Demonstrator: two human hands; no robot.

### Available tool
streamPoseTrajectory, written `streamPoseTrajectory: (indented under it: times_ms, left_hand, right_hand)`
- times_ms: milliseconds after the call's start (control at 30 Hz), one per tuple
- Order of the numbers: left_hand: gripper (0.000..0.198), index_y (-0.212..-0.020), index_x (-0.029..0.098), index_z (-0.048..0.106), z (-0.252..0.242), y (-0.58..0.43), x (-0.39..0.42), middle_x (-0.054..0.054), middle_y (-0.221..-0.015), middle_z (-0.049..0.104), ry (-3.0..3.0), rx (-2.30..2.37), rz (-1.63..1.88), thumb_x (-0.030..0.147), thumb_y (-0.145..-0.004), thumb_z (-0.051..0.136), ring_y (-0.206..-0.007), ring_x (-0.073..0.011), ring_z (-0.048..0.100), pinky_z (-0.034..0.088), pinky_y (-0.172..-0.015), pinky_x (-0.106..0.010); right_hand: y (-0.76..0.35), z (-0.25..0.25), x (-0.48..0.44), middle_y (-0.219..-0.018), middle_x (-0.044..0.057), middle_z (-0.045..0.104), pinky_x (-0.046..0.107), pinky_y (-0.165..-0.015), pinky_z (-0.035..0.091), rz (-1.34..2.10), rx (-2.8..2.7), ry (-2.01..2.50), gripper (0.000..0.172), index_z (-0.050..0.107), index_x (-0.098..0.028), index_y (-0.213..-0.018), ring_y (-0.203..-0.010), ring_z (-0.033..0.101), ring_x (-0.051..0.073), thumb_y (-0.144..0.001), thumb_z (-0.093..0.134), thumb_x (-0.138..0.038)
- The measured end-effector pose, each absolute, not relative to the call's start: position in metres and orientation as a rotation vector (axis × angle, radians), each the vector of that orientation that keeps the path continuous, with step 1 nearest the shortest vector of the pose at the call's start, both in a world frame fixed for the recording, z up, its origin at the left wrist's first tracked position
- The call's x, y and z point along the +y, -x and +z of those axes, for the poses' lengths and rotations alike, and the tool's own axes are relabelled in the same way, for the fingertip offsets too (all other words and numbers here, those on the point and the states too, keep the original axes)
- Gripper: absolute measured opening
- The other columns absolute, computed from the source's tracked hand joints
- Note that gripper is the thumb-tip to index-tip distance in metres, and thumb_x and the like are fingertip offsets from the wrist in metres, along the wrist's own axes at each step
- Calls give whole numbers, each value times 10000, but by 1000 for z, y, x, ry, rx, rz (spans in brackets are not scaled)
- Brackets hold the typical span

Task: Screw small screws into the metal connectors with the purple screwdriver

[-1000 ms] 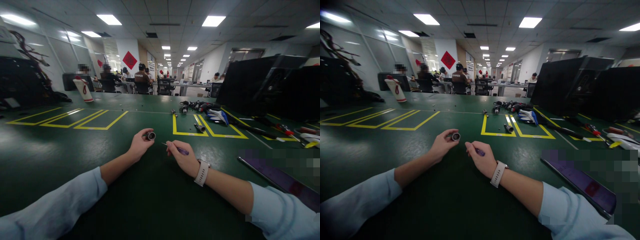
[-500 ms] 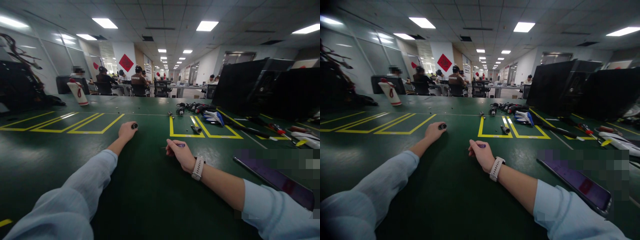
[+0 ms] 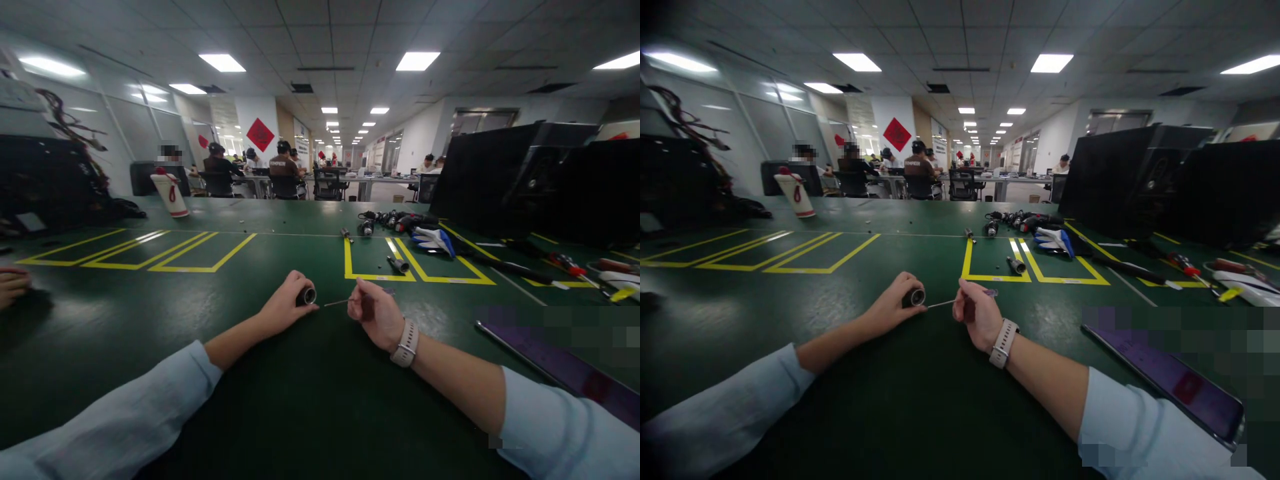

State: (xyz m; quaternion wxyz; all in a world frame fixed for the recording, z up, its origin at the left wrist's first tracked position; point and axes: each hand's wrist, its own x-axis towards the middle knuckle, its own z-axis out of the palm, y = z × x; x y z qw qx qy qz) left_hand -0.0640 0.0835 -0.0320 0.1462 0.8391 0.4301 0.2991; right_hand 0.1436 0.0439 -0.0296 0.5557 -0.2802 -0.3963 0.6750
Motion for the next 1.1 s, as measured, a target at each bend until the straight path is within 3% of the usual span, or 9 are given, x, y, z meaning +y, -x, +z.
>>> streamPoseTrajectory:
  times_ms: [200,367,600,900,1100]
  left_hand:
    - [275,-836,183,468,-29,53,52,24,-733,514,-2292,1197,815,334,-682,639,-630,-128,493,397,-562,-248]
    - [147,-685,167,505,-29,52,53,20,-661,520,-2339,1182,816,283,-714,591,-607,-119,488,378,-560,-238]
    - [148,-640,161,491,-28,50,50,28,-619,486,-2463,1174,833,260,-726,560,-580,-107,457,348,-535,-223]
    - [130,-656,147,492,-33,49,51,32,-619,487,-2325,1063,984,226,-717,575,-566,-91,456,367,-533,-207]
    - [132,-655,147,498,-33,48,50,31,-628,486,-2372,1203,1016,229,-732,567,-565,-93,455,359,-526,-210]
  right_hand:
    - [-139,-22,27,-519,-8,542,259,-552,366,1653,-1121,564,372,585,-173,-585,-508,493,111,-787,503,-475]
    - [-135,-22,12,-638,21,585,291,-662,409,1338,-1512,680,379,628,-168,-673,-643,544,141,-838,440,-452]
    - [-128,-18,-3,-668,25,590,296,-672,419,940,-1798,777,316,623,-173,-693,-678,548,148,-861,437,-365]
    - [-129,-28,11,-692,32,612,298,-669,418,1465,-1387,643,257,662,-158,-747,-682,549,142,-843,475,-306]
    - [-130,-29,10,-695,31,609,301,-677,411,1399,-1416,662,265,661,-161,-756,-697,548,145,-850,469,-316]
